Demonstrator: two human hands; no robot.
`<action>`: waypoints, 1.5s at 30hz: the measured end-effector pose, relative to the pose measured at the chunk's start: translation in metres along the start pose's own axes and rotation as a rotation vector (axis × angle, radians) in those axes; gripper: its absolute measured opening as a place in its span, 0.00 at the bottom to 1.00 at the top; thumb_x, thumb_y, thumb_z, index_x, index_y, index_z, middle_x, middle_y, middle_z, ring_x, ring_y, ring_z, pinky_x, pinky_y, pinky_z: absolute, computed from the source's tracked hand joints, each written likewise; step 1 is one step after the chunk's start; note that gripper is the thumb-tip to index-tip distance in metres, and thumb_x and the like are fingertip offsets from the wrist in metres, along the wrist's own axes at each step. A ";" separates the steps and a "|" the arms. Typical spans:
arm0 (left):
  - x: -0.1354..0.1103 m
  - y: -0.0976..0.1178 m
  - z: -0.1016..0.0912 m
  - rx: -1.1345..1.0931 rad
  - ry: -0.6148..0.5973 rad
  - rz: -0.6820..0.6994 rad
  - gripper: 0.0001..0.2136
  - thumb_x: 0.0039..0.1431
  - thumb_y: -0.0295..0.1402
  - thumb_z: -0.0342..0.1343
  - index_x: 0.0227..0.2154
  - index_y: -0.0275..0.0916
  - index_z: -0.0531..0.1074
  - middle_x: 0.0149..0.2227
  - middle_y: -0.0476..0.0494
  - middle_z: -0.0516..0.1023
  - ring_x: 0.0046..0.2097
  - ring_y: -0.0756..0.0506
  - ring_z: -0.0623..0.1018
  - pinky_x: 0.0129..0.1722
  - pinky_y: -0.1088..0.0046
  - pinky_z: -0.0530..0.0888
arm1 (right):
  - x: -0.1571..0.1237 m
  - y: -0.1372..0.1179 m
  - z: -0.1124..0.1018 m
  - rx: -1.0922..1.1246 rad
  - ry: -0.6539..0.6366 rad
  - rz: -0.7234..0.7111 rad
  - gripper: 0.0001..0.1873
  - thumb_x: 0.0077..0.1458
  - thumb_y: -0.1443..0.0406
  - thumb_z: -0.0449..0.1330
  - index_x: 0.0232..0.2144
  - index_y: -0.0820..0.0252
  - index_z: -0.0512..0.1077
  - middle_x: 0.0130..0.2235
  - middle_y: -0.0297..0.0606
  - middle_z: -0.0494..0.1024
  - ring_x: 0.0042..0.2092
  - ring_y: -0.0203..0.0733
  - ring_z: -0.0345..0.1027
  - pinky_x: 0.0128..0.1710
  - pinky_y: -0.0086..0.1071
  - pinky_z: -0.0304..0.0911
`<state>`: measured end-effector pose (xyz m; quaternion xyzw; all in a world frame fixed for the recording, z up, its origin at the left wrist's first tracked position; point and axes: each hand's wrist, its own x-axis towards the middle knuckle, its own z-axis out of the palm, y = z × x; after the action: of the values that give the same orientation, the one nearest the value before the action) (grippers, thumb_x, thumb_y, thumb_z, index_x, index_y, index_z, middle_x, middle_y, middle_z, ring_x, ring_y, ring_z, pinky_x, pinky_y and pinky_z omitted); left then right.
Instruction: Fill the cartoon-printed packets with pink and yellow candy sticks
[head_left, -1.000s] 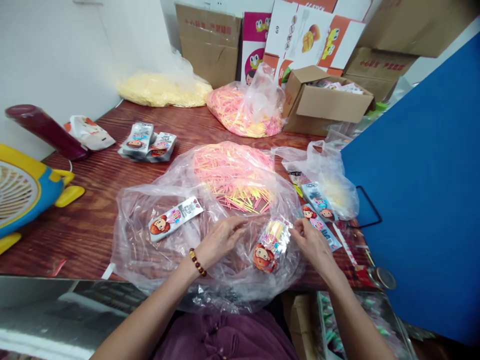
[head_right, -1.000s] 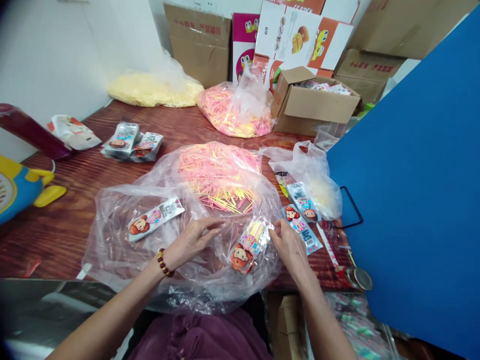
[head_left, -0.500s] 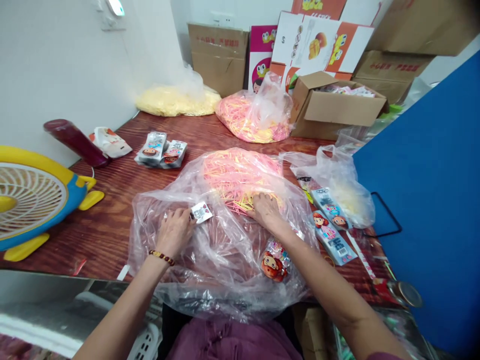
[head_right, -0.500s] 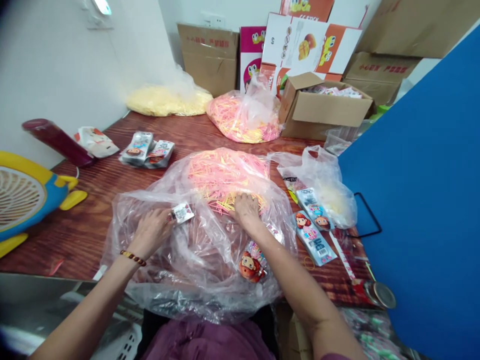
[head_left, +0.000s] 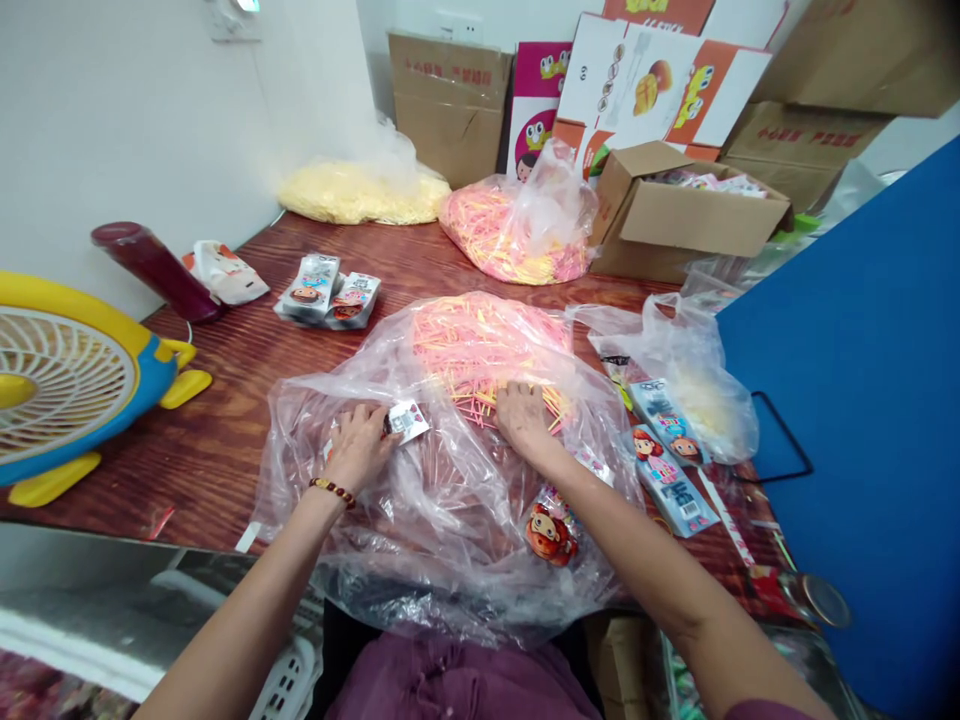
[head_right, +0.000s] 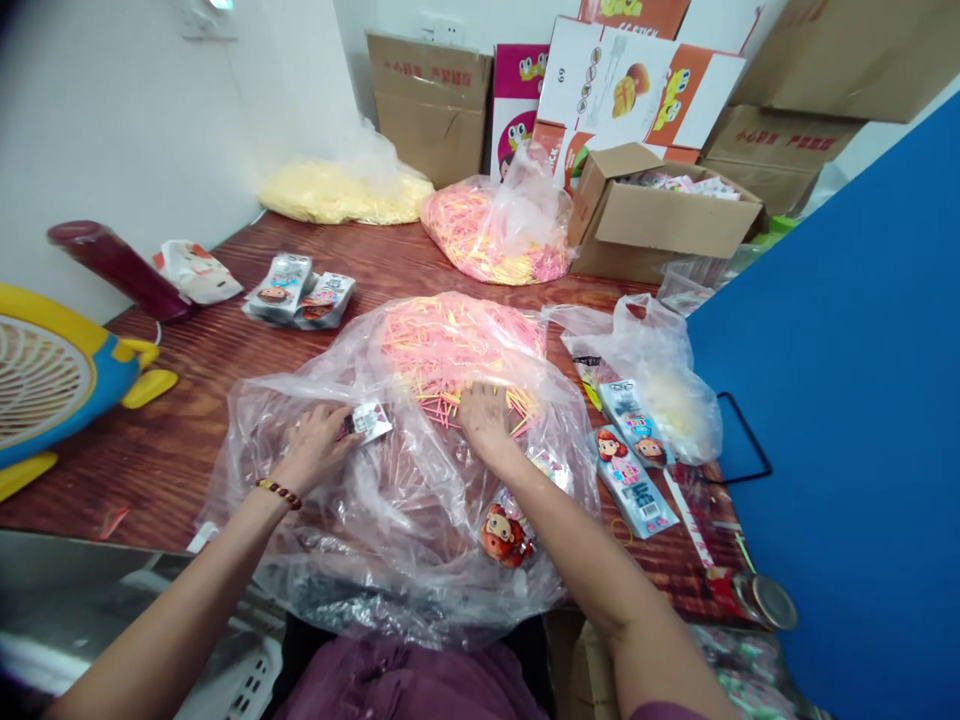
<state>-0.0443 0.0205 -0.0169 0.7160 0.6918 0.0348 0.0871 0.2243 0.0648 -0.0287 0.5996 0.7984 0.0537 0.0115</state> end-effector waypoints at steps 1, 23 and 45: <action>0.001 -0.001 0.000 -0.024 -0.010 0.000 0.20 0.62 0.39 0.52 0.54 0.39 0.70 0.52 0.34 0.70 0.51 0.32 0.69 0.48 0.54 0.67 | 0.002 0.001 0.002 -0.004 -0.007 -0.002 0.14 0.60 0.71 0.49 0.44 0.69 0.71 0.45 0.56 0.73 0.46 0.56 0.64 0.44 0.44 0.54; 0.018 -0.007 -0.001 -0.107 0.136 0.076 0.08 0.60 0.31 0.51 0.38 0.39 0.73 0.42 0.39 0.78 0.48 0.35 0.72 0.44 0.59 0.64 | 0.005 0.019 0.001 0.112 -0.148 -0.073 0.16 0.63 0.66 0.47 0.47 0.68 0.69 0.47 0.55 0.75 0.49 0.55 0.65 0.47 0.43 0.53; -0.024 0.043 -0.039 -0.732 0.078 0.252 0.09 0.61 0.35 0.47 0.31 0.39 0.70 0.28 0.48 0.74 0.31 0.47 0.72 0.34 0.72 0.66 | -0.020 0.005 0.017 1.151 0.121 0.203 0.16 0.63 0.56 0.44 0.42 0.58 0.65 0.37 0.39 0.78 0.34 0.41 0.68 0.37 0.34 0.63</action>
<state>-0.0099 -0.0017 0.0306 0.7150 0.5431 0.3171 0.3055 0.2359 0.0484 -0.0461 0.5787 0.6369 -0.3536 -0.3667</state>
